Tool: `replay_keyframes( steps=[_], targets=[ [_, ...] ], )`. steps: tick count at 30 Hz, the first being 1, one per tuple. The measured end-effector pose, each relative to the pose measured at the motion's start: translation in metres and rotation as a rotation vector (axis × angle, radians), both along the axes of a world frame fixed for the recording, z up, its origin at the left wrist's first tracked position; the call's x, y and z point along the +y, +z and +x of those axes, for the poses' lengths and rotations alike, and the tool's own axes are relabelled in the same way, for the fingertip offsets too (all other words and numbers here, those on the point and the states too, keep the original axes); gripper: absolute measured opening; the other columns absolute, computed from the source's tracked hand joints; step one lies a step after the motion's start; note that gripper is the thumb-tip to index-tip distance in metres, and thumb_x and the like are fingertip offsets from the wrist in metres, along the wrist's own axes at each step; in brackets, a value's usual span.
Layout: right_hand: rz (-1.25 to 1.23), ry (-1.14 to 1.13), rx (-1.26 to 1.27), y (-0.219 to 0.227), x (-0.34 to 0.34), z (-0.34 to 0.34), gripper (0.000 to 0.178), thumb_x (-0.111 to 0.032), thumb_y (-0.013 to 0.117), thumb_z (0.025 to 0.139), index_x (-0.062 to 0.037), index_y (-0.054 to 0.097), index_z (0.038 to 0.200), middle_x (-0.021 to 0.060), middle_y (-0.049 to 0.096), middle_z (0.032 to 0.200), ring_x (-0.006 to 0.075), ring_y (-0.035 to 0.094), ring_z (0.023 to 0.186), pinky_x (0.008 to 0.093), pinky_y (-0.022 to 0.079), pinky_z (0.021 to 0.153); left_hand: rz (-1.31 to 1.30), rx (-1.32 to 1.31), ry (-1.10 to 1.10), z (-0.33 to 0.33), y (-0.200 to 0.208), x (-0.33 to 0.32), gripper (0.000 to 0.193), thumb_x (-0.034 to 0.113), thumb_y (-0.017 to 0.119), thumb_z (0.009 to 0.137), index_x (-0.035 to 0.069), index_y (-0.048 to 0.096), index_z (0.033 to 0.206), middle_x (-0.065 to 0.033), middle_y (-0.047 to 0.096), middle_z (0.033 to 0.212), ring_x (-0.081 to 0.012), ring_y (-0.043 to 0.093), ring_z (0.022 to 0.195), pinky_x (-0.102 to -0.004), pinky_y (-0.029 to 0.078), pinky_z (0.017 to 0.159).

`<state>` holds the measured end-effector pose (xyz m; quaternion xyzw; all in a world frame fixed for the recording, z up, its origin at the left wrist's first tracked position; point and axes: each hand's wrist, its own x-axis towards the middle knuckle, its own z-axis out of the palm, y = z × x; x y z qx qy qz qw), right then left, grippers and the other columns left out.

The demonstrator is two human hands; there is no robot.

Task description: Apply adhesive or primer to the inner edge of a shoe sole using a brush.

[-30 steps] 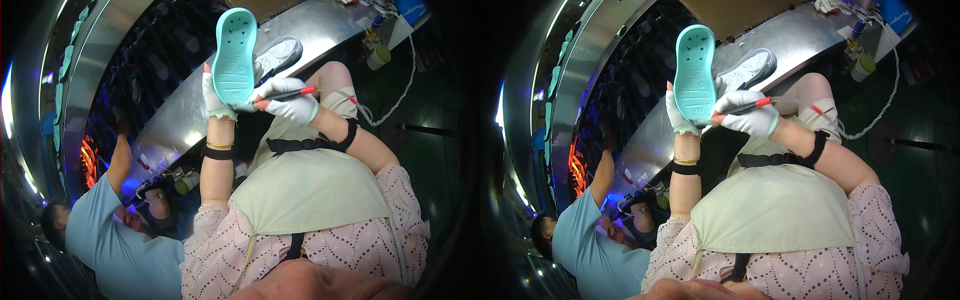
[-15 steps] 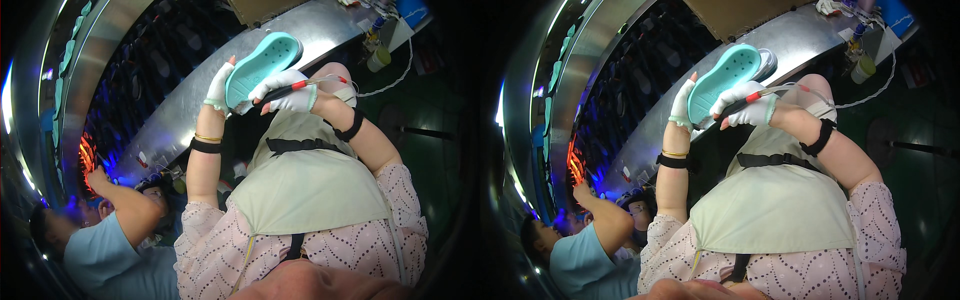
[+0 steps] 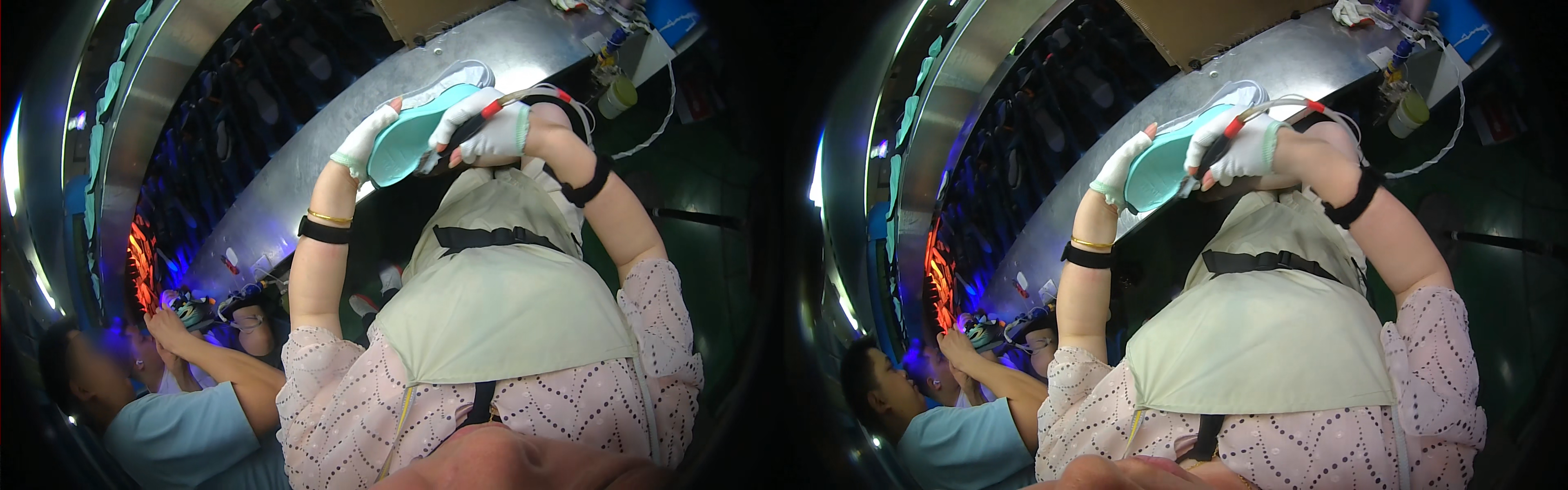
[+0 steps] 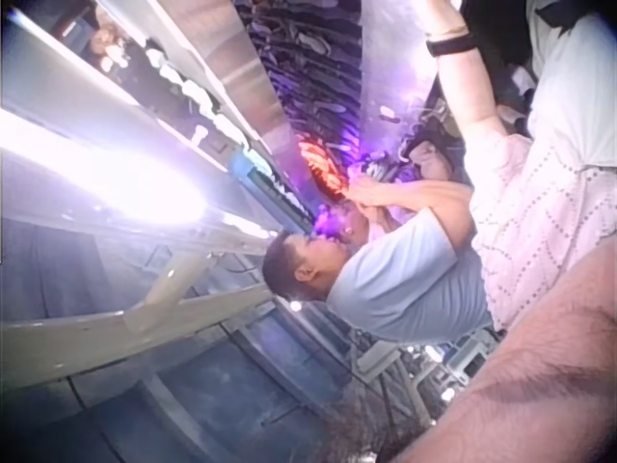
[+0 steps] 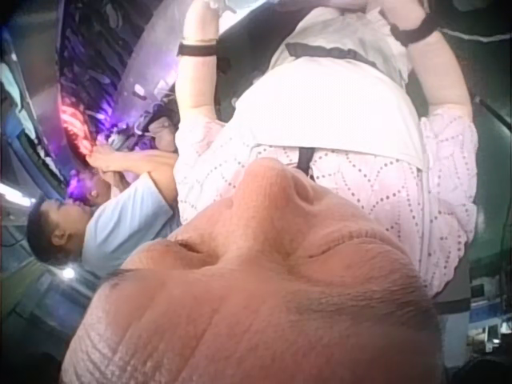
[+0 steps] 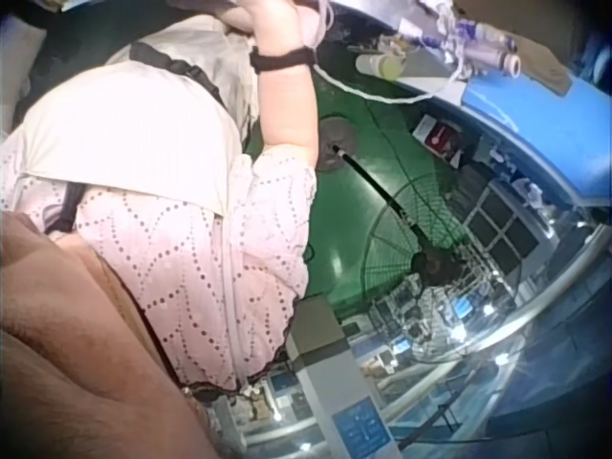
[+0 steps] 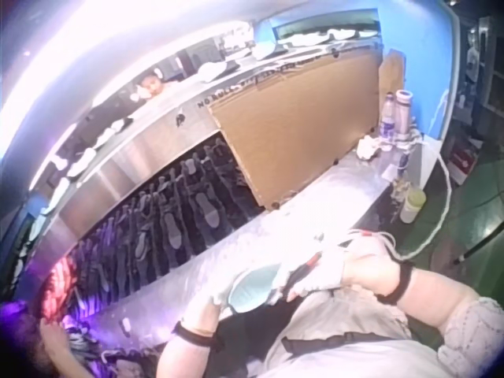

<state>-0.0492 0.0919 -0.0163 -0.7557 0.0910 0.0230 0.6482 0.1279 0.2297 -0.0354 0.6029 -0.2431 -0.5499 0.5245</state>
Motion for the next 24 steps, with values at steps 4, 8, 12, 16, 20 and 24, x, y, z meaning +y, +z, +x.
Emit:
replay_keyframes(
  steps=[4,8,12,16,20,24],
  targets=[
    [-0.279,0.041,-0.346,0.0,-0.019,-0.001,0.019,-0.003,0.073,0.071,-0.0042,0.067,0.09,0.0059,0.068,0.091,0.0164,0.063,0.086,0.0283,0.049,0.08,-0.05,0.17,0.07,0.018,-0.023,0.006,0.052,0.04,0.043,0.093,0.003,0.045,0.13,-0.0161,0.058,0.114,-0.026,0.059,0.102,-0.036,0.049,0.088],
    [0.084,-0.271,-0.302,-0.01,0.014,0.006,0.012,-0.005,0.068,0.08,-0.0037,0.064,0.091,0.003,0.065,0.089,0.0109,0.059,0.084,0.0256,0.047,0.077,-0.385,0.594,0.175,0.0,-0.029,0.006,0.066,0.053,0.028,0.093,0.0,0.041,0.131,-0.021,0.054,0.121,-0.0337,0.057,0.106,-0.0436,0.048,0.091],
    [-0.051,-0.222,-0.42,-0.032,0.044,0.013,0.011,-0.015,0.069,0.081,-0.0056,0.064,0.084,0.0012,0.062,0.075,0.008,0.056,0.068,0.0224,0.045,0.063,-0.637,0.624,0.25,-0.017,-0.037,0.008,0.071,0.056,0.028,0.091,0.0,0.039,0.134,-0.0216,0.05,0.126,-0.0351,0.054,0.111,-0.0452,0.044,0.097],
    [0.326,-0.154,-0.029,0.005,0.032,0.007,0.012,-0.018,0.067,0.083,-0.0065,0.065,0.086,0.0009,0.063,0.07,0.0055,0.057,0.062,0.018,0.044,0.058,-0.697,0.701,0.271,-0.022,-0.049,0.017,0.069,0.053,0.03,0.09,0.003,0.036,0.136,-0.0224,0.048,0.129,-0.0342,0.052,0.112,-0.0446,0.045,0.094],
    [0.084,-0.404,-0.552,-0.033,0.035,0.022,0.008,-0.012,0.065,0.083,-0.0049,0.063,0.082,0.0021,0.062,0.08,0.0085,0.058,0.073,0.0219,0.046,0.067,-0.731,0.784,0.349,-0.032,-0.05,0.013,0.058,0.046,0.035,0.09,0.004,0.044,0.129,-0.0216,0.052,0.124,-0.0327,0.055,0.108,-0.0454,0.043,0.096],
    [-0.38,-0.276,-0.664,-0.018,0.062,0.012,0.011,-0.009,0.07,0.076,-0.0048,0.061,0.082,0.0058,0.061,0.077,0.0184,0.06,0.073,0.0288,0.048,0.072,-0.917,0.765,0.212,-0.038,-0.045,0.015,0.058,0.045,0.038,0.089,0.003,0.043,0.129,-0.0225,0.053,0.123,-0.0354,0.055,0.11,-0.0458,0.043,0.096]
  ],
)
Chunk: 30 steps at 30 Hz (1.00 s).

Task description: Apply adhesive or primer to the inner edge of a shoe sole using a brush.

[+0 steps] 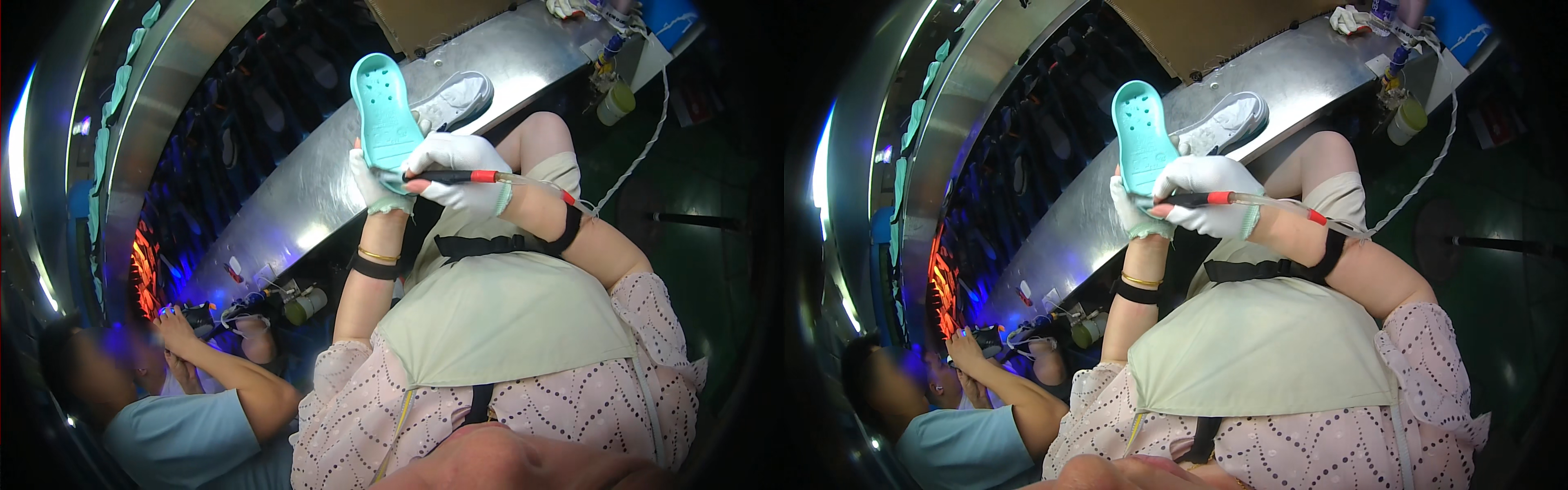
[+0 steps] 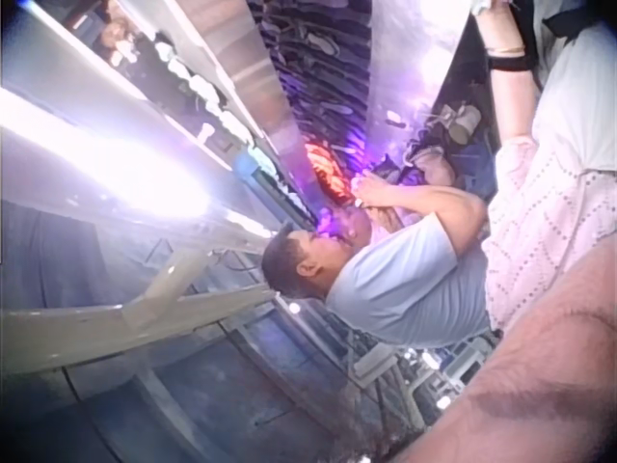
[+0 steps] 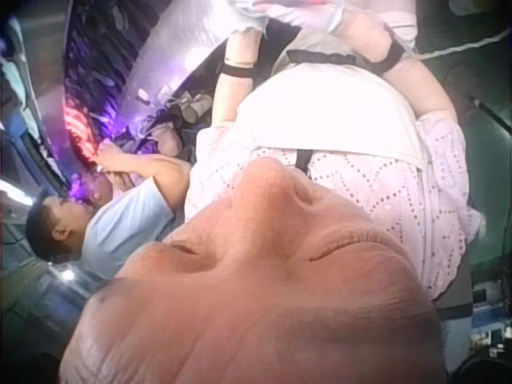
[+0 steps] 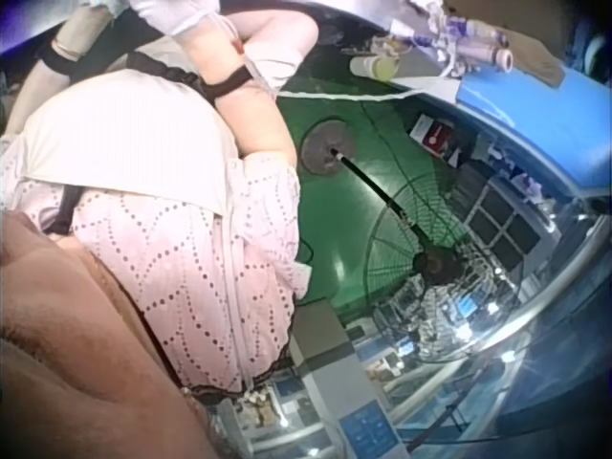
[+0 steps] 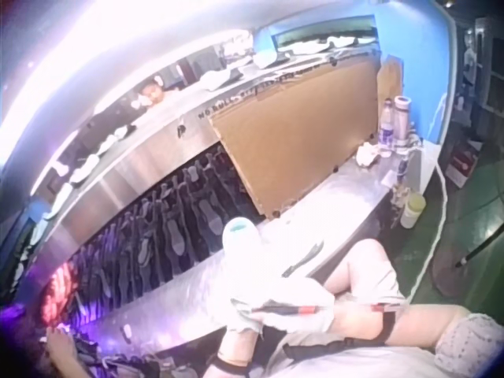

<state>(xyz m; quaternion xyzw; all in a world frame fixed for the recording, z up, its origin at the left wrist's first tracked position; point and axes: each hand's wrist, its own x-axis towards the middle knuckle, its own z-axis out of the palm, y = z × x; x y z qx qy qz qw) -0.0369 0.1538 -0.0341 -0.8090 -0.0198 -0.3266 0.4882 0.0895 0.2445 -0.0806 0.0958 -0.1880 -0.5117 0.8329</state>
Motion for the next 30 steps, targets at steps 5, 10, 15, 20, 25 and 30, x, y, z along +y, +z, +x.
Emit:
replay_keyframes(
  steps=[5,10,15,20,25,30],
  targets=[
    [0.617,0.065,0.116,0.0,-0.02,0.009,0.009,-0.01,0.065,0.084,-0.0029,0.06,0.087,0.0007,0.06,0.076,0.0054,0.056,0.068,0.0197,0.045,0.062,0.17,-0.139,0.203,-0.003,-0.005,0.009,0.06,0.05,0.042,0.087,0.004,0.046,0.126,-0.0184,0.055,0.118,-0.0319,0.058,0.103,-0.0417,0.049,0.09],
    [0.305,-0.138,-0.101,-0.004,-0.014,0.023,0.005,-0.006,0.061,0.085,-0.0017,0.062,0.085,0.0009,0.061,0.08,0.0083,0.054,0.065,0.0216,0.044,0.065,0.402,-0.077,0.297,-0.013,0.003,-0.006,0.052,0.046,0.036,0.09,0.006,0.051,0.12,-0.0107,0.059,0.113,-0.0254,0.059,0.1,-0.0363,0.049,0.089],
    [0.666,0.135,0.08,0.005,-0.007,0.01,0.007,-0.009,0.061,0.086,-0.0042,0.062,0.091,0.0016,0.063,0.083,0.0051,0.058,0.064,0.0185,0.045,0.059,-0.033,0.055,-0.099,-0.005,-0.008,0.006,0.06,0.054,0.033,0.09,0.005,0.049,0.121,-0.0109,0.06,0.109,-0.0248,0.061,0.092,-0.0378,0.052,0.083],
    [0.74,-0.177,-0.097,0.01,-0.042,0.027,0.012,-0.012,0.057,0.091,-0.0032,0.06,0.098,0.0012,0.064,0.083,0.0051,0.058,0.07,0.0189,0.047,0.066,0.248,-0.158,0.146,-0.025,0.013,0.003,0.069,0.054,0.029,0.088,0.001,0.043,0.129,-0.0174,0.054,0.119,-0.0323,0.057,0.101,-0.043,0.049,0.086],
    [0.434,-0.028,-0.126,-0.006,-0.022,0.02,0.014,-0.002,0.062,0.085,-0.0014,0.062,0.099,0.0052,0.063,0.099,0.0091,0.059,0.086,0.0227,0.048,0.073,0.309,-0.207,0.209,-0.01,-0.001,0.013,0.059,0.051,0.032,0.092,0.002,0.048,0.122,-0.0165,0.062,0.106,-0.0293,0.063,0.093,-0.0385,0.052,0.083],
    [0.473,0.109,-0.098,-0.008,-0.02,0.002,0.011,-0.003,0.064,0.084,-0.0035,0.061,0.095,0.0042,0.064,0.097,0.0101,0.058,0.089,0.0269,0.046,0.082,0.382,-0.141,0.296,-0.005,0.002,0.023,0.052,0.044,0.032,0.092,0.003,0.048,0.121,-0.0161,0.062,0.105,-0.0265,0.064,0.088,-0.0371,0.053,0.08]
  ],
)
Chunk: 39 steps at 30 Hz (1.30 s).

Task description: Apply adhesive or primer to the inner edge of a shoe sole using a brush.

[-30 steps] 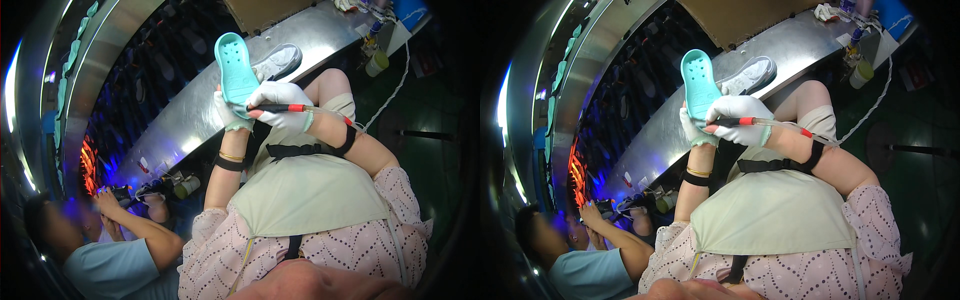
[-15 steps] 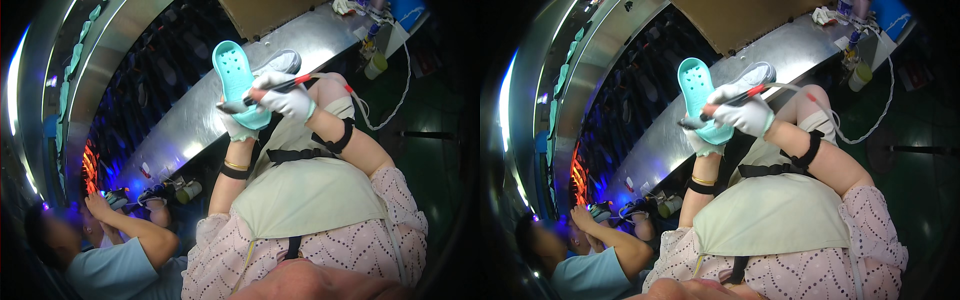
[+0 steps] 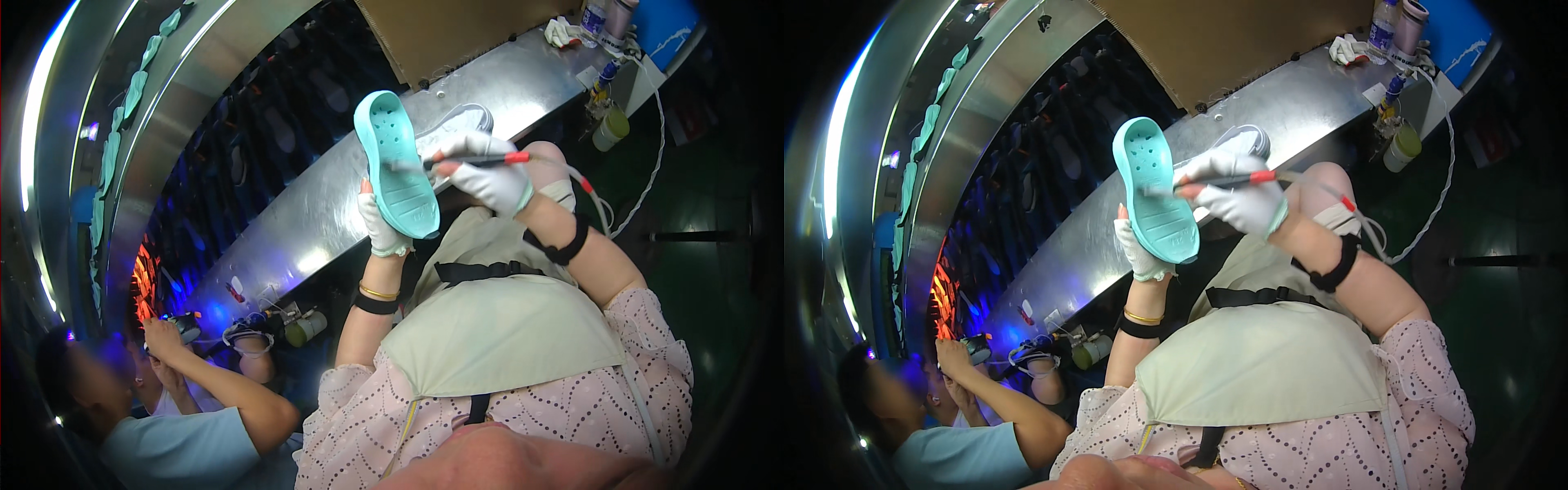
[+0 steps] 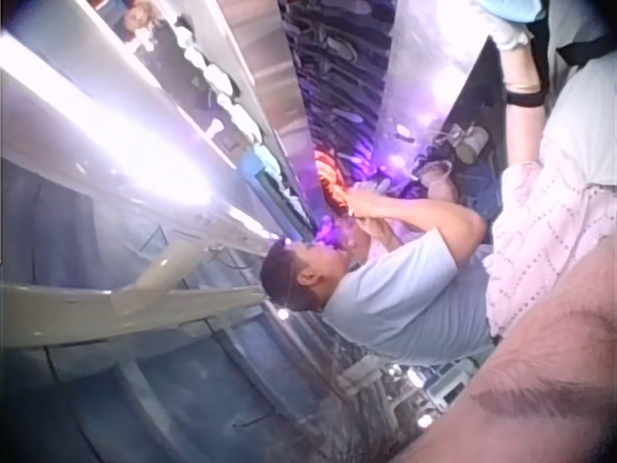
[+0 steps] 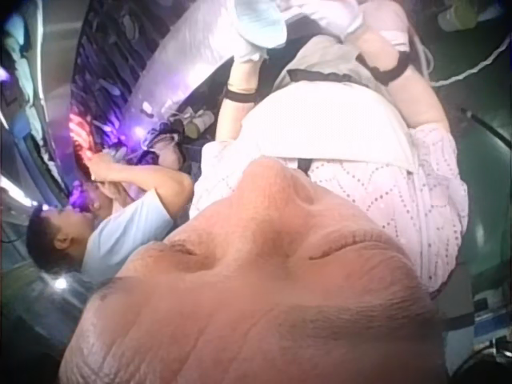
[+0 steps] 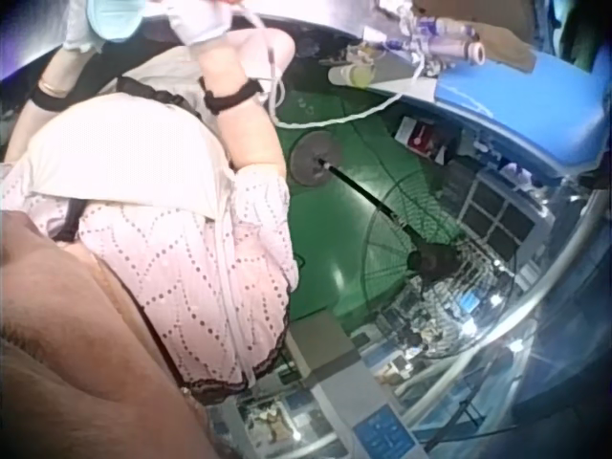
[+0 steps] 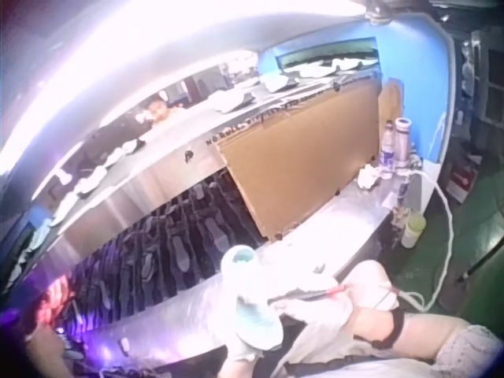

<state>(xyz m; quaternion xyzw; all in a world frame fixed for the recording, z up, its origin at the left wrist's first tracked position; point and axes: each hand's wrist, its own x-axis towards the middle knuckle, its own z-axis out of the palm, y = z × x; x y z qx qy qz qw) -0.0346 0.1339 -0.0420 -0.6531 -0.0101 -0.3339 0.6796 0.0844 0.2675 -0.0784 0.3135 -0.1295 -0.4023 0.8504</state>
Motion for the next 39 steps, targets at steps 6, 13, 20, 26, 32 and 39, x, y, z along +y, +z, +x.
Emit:
replay_keyframes(
  steps=[6,13,20,26,32,39],
  targets=[
    [-0.733,-0.23,-0.108,0.033,-0.049,0.014,0.023,0.001,0.07,0.073,-0.0027,0.059,0.093,0.01,0.062,0.098,0.0255,0.061,0.09,0.0306,0.048,0.082,0.051,-0.116,-0.157,-0.007,0.017,-0.001,0.06,0.051,0.03,0.094,0.002,0.045,0.124,-0.0161,0.062,0.105,-0.0254,0.063,0.093,-0.0346,0.054,0.079],
    [-0.765,-0.134,-0.03,0.045,-0.039,-0.003,0.021,-0.002,0.073,0.071,-0.0038,0.06,0.087,0.0123,0.063,0.097,0.0275,0.062,0.091,0.0329,0.05,0.081,0.109,-0.3,-0.047,0.014,0.021,0.006,0.055,0.049,0.033,0.093,0.003,0.045,0.122,-0.0152,0.062,0.103,-0.0233,0.063,0.088,-0.0328,0.052,0.078],
    [-0.984,-0.195,-0.201,0.046,-0.027,0.006,0.019,-0.003,0.066,0.069,-0.0057,0.062,0.087,0.01,0.065,0.086,0.0272,0.064,0.078,0.0314,0.052,0.069,0.058,-0.587,0.104,0.038,0.045,0.007,0.057,0.044,0.026,0.093,0.0,0.049,0.121,-0.017,0.061,0.108,-0.0282,0.063,0.09,-0.0399,0.052,0.08],
    [-0.659,-0.351,-0.119,0.07,-0.034,-0.039,0.023,0.004,0.07,0.072,-0.0014,0.06,0.092,0.0122,0.064,0.097,0.0228,0.063,0.084,0.0292,0.05,0.075,-0.215,-0.422,-0.283,0.076,0.166,0.001,0.077,0.058,0.037,0.086,-0.002,0.036,0.133,-0.0225,0.052,0.119,-0.0334,0.058,0.101,-0.0441,0.051,0.087],
    [-0.485,-0.369,0.045,0.05,-0.04,-0.057,0.019,0.004,0.071,0.072,0.0009,0.063,0.089,0.0126,0.065,0.098,0.018,0.063,0.088,0.028,0.049,0.08,-0.107,-0.747,-0.114,0.171,0.287,-0.079,0.061,0.032,0.032,0.093,-0.007,0.022,0.138,-0.0332,0.031,0.136,-0.0498,0.036,0.123,-0.0544,0.037,0.102],
    [-0.464,-0.393,0.052,0.04,-0.034,-0.051,0.021,0.002,0.074,0.072,-0.0015,0.063,0.09,0.0108,0.067,0.09,0.0157,0.064,0.081,0.0264,0.051,0.075,0.721,-0.973,0.719,0.364,0.283,-0.132,0.027,0.018,0.046,0.087,0.005,0.058,0.108,-0.0157,0.063,0.104,-0.0295,0.064,0.089,-0.041,0.052,0.075]
  ],
)
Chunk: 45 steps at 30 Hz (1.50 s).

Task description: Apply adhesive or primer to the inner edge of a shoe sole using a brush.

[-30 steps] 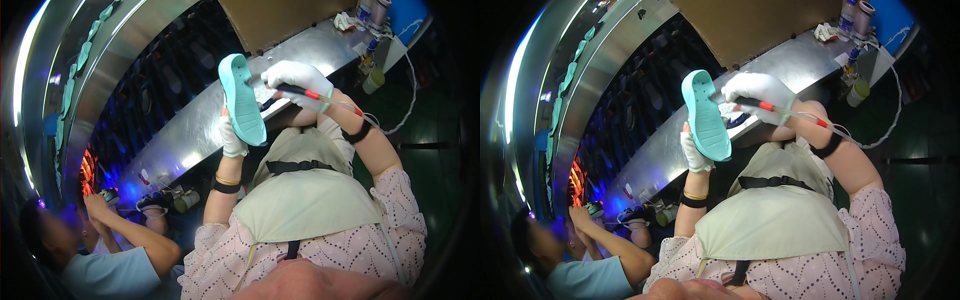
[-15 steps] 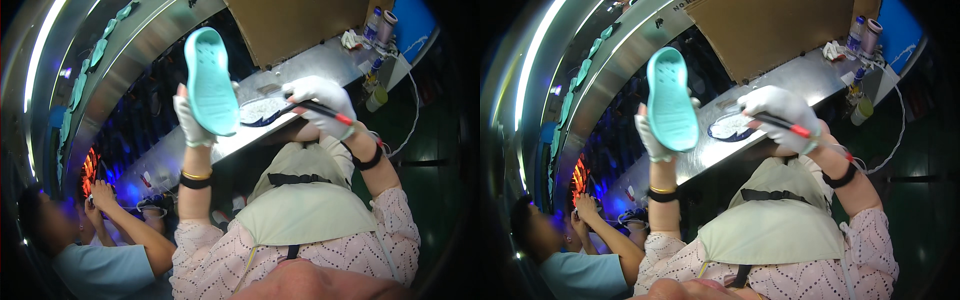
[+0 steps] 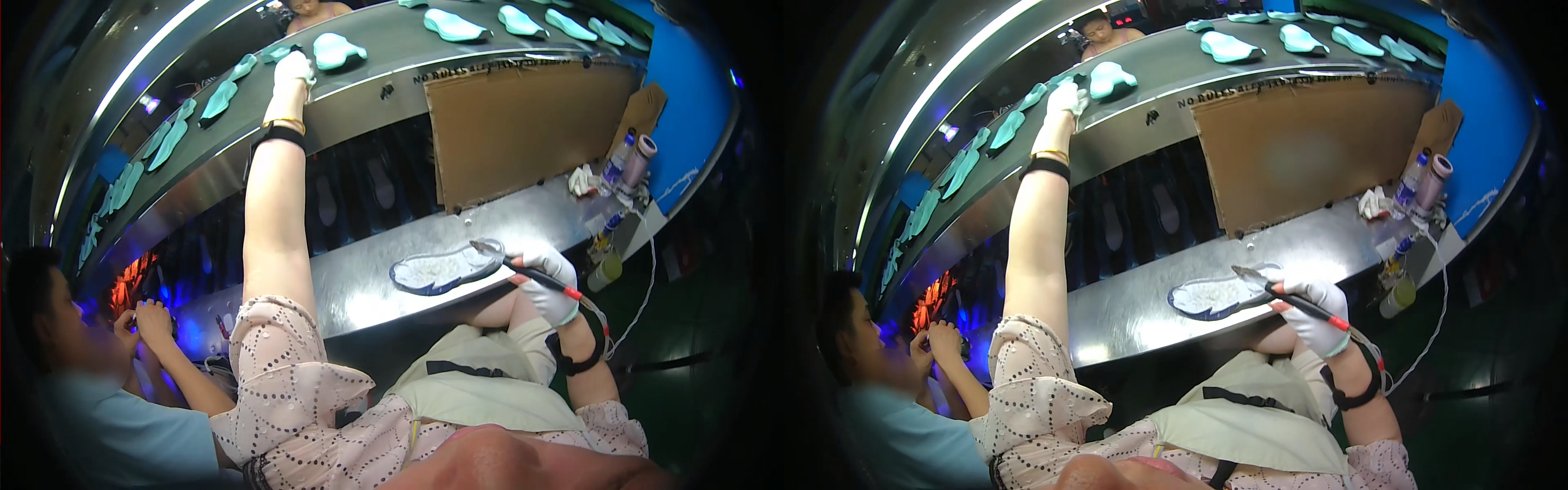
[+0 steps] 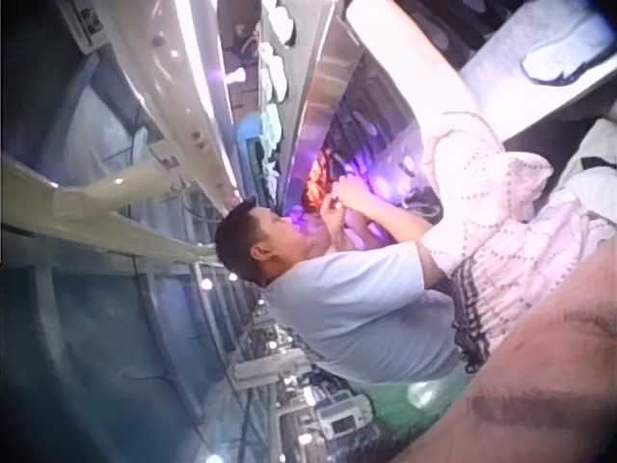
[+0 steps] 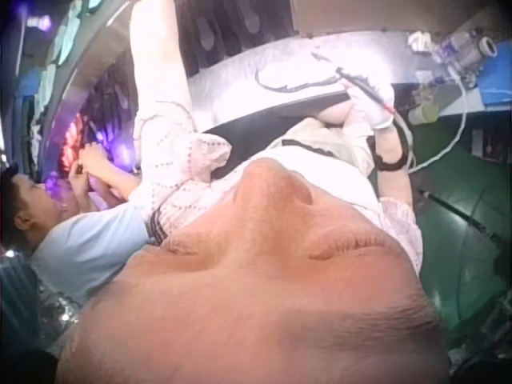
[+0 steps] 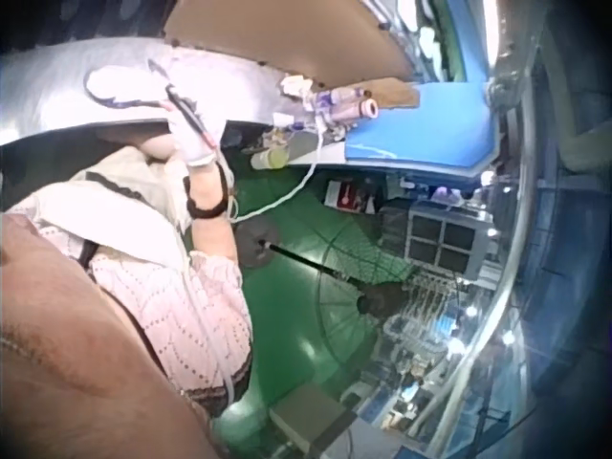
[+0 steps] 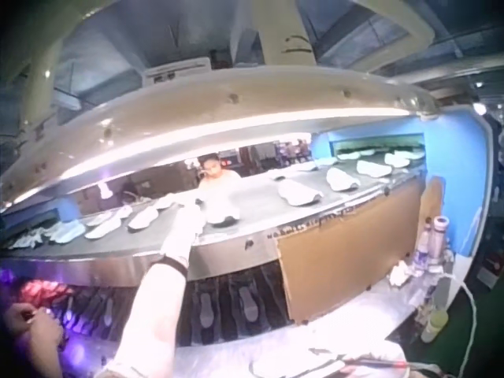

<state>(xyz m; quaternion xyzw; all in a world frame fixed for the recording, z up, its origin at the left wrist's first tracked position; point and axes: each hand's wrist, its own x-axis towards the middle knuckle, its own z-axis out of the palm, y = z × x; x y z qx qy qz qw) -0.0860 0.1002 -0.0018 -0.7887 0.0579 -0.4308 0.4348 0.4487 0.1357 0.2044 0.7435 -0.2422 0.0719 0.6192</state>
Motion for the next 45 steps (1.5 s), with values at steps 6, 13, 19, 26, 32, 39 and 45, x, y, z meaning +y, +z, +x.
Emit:
replay_keyframes(
  steps=[6,13,19,26,32,39,45],
  targets=[
    [-0.028,0.096,0.068,0.004,-0.002,0.019,0.022,0.004,0.072,0.072,-0.0021,0.061,0.09,0.0085,0.063,0.091,0.015,0.06,0.083,0.026,0.048,0.077,1.088,-0.56,0.703,-0.037,-0.002,0.123,0.046,0.028,0.052,0.084,0.021,0.05,0.129,-0.0044,0.042,0.139,-0.026,0.032,0.132,-0.0539,0.023,0.105],
    [0.107,0.163,0.033,-0.038,-0.005,0.051,0.024,0.01,0.068,0.073,-0.003,0.058,0.091,0.0078,0.061,0.096,0.0154,0.06,0.089,0.0283,0.049,0.081,1.005,-0.646,0.632,0.052,-0.018,0.247,0.047,0.016,0.043,0.085,0.025,0.047,0.131,-0.0037,0.048,0.135,-0.0243,0.046,0.124,-0.0448,0.036,0.103],
    [0.176,0.191,0.18,-0.04,0.006,0.06,0.025,0.013,0.065,0.074,-0.0025,0.059,0.093,0.0097,0.062,0.101,0.0172,0.059,0.097,0.0294,0.047,0.088,1.164,-0.533,0.658,0.032,-0.008,0.228,0.046,0.017,0.059,0.079,0.033,0.057,0.121,-0.0023,0.059,0.122,-0.0202,0.055,0.115,-0.0522,0.023,0.105],
    [0.321,0.204,0.205,-0.031,0.018,0.048,0.024,0.012,0.066,0.074,-0.0019,0.059,0.092,0.0101,0.063,0.1,0.0165,0.059,0.096,0.0284,0.046,0.088,1.135,-0.729,0.696,0.034,-0.023,0.229,0.049,0.021,0.055,0.082,0.024,0.048,0.13,-0.0036,0.048,0.134,-0.0232,0.037,0.131,-0.0488,0.023,0.107],
    [0.41,0.239,0.198,-0.026,0.021,0.03,0.024,0.012,0.065,0.074,-0.001,0.06,0.094,0.0086,0.064,0.097,0.0144,0.059,0.092,0.027,0.047,0.085,1.227,-0.586,0.522,0.029,-0.02,0.237,0.05,0.019,0.046,0.088,0.027,0.041,0.137,-0.0088,0.049,0.134,-0.0244,0.046,0.124,-0.0472,0.023,0.109],
    [0.347,0.205,0.255,-0.03,0.018,0.038,0.021,0.003,0.065,0.079,-0.0008,0.059,0.099,0.0048,0.062,0.099,0.0099,0.056,0.089,0.0242,0.044,0.084,1.081,-0.854,0.798,-0.002,-0.009,0.229,0.014,0.031,0.063,0.073,0.023,0.071,0.083,-0.0033,0.068,0.093,-0.0215,0.062,0.092,-0.0419,0.035,0.088],
    [0.467,0.224,0.269,-0.018,0.021,0.039,0.019,0.004,0.063,0.08,0.0001,0.058,0.098,0.0055,0.063,0.098,0.0093,0.057,0.089,0.0224,0.045,0.083,-0.406,-0.53,-0.091,-0.074,-0.031,0.237,0.015,0.018,0.058,0.089,0.007,0.063,0.098,-0.0094,0.064,0.108,-0.0199,0.057,0.103,-0.0384,0.04,0.096]
  ],
)
